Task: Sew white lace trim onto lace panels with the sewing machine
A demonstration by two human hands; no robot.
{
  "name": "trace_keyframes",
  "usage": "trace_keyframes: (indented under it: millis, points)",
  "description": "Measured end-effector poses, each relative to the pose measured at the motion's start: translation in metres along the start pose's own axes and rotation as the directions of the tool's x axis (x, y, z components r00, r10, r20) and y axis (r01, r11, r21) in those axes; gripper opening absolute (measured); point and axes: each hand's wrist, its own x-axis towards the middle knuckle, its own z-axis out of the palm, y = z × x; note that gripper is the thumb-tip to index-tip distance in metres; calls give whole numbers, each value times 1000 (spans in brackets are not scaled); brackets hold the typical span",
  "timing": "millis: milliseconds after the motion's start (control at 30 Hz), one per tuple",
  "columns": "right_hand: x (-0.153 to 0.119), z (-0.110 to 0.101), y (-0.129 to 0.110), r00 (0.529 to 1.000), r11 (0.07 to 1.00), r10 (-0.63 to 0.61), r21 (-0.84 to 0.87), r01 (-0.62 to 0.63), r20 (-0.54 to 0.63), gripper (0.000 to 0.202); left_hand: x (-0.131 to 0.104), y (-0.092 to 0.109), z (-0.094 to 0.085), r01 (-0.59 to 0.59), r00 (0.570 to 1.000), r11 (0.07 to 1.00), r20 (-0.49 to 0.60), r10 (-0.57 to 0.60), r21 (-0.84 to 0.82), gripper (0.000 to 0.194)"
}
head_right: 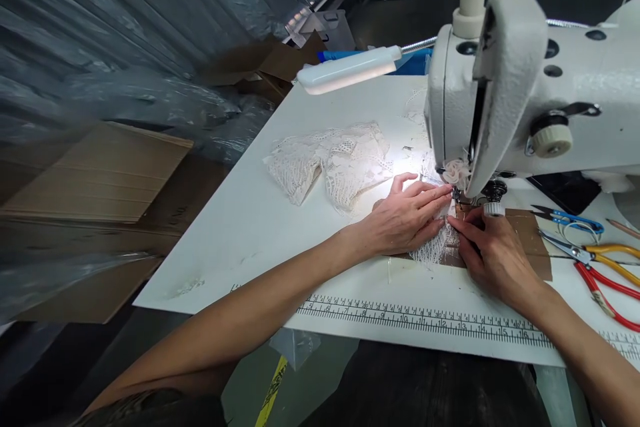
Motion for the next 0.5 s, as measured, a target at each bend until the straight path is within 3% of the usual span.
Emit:
trace_keyframes:
  millis: [500]
  points:
    - [-2,3,-3,999,999,23,-35,-24,-36,34,1,2,1,19,1000,997,9,-19,-72,42]
